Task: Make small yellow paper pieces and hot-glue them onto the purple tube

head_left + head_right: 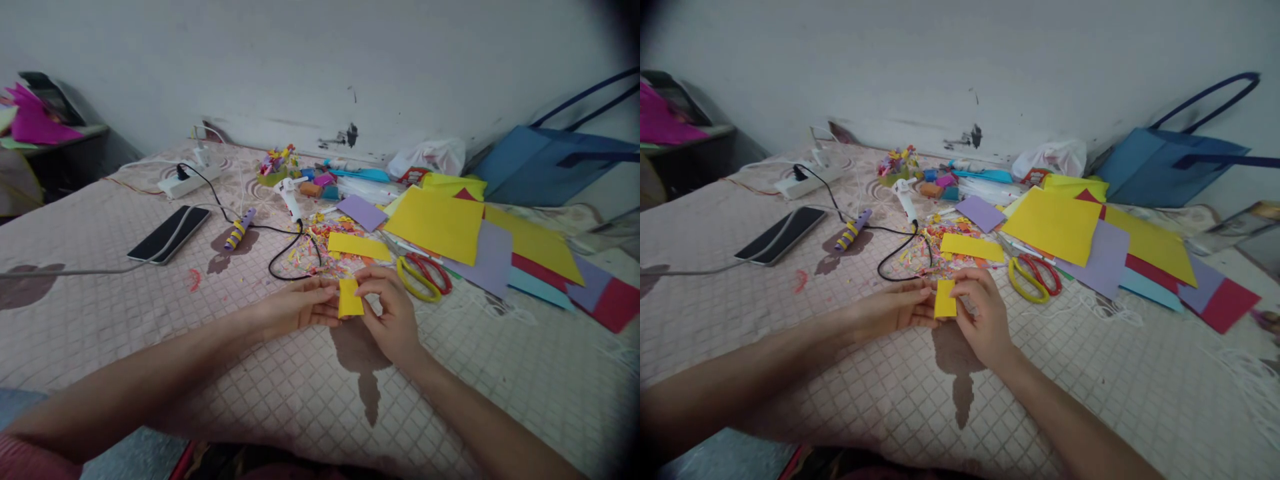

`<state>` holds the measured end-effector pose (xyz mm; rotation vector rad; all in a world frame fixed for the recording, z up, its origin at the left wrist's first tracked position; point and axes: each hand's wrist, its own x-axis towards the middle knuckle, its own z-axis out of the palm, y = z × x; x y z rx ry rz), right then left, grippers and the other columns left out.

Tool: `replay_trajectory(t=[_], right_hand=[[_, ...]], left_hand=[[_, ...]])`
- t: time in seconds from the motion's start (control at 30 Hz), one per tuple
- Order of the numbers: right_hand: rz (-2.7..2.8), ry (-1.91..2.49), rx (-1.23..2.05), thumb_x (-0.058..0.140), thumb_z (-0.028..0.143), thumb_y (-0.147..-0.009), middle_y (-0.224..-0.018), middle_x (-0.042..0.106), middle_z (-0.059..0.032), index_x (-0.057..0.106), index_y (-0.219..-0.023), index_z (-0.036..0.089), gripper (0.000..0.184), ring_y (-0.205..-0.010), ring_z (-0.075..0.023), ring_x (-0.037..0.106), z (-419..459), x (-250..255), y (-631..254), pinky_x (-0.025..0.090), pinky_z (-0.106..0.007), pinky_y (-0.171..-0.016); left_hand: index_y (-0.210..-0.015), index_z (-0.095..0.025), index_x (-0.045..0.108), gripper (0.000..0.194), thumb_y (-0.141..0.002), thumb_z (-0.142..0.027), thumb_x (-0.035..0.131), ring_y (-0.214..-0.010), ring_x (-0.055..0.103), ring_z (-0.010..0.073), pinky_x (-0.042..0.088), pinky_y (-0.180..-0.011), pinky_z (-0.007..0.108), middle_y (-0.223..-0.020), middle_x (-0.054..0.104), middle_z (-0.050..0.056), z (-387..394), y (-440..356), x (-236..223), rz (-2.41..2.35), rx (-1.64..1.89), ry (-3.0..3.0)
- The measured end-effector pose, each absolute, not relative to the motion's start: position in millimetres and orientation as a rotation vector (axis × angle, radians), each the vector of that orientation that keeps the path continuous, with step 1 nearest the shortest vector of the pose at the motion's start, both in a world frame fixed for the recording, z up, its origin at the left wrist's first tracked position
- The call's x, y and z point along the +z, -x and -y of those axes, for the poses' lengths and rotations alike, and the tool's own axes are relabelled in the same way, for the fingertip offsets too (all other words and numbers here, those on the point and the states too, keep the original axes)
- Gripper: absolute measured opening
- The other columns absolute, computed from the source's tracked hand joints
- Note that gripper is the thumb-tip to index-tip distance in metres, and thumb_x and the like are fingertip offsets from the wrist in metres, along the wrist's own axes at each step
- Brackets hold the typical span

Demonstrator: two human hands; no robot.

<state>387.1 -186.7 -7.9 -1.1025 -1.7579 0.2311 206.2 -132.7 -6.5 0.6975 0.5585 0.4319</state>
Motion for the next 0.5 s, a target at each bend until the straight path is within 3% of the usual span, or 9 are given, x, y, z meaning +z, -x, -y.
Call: replay_trajectory(t=[0.1, 0.3, 0.5], right_hand=[[1.694, 1.12, 0.348, 0.052, 0.005, -0.078, -0.103, 0.054, -0.004, 0.056, -0.087, 0.024, 0.022, -0.101, -0.0197, 0.052, 186.3, -10.8, -386.1, 0.043, -0.037, -0.089], [1.154, 1.059, 1.152, 0.045, 0.028, -0.089, -0.102, 0.057, -0.0028, 0.048, -0.101, 0.029, 0.013, -0.088, -0.0178, 0.059, 184.3, -12.0, -378.0, 0.051, -0.034, -0.073], [1.06, 1.054, 1.32, 0.062, 0.028, -0.078, -0.099, 0.058, -0.0015, 0.045, -0.104, 0.029, 0.031, -0.084, -0.016, 0.059, 184.6, -11.9, -376.8, 0.051, -0.029, -0.072]], left_hand=[[-0.099, -0.016, 0.06, 0.029, -0.073, -0.016, 0.072, -0.078, 0.064, 0.0122, 0.048, -0.077, 0.027, -0.091, 0.067, 0.004, 133.1, -207.1, -7.5, -0.573, 0.479, -0.691], [-0.104, -0.015, 0.056, 0.041, -0.068, -0.016, 0.076, -0.078, 0.062, 0.0115, 0.045, -0.069, 0.023, -0.092, 0.065, 0.004, 131.2, -207.8, -6.3, -0.635, 0.657, -0.825], [-0.104, -0.014, 0.053, 0.042, -0.069, -0.024, 0.074, -0.074, 0.059, 0.0106, 0.044, -0.065, 0.022, -0.086, 0.063, 0.003, 130.2, -207.5, -11.1, -0.691, 0.746, -0.995]])
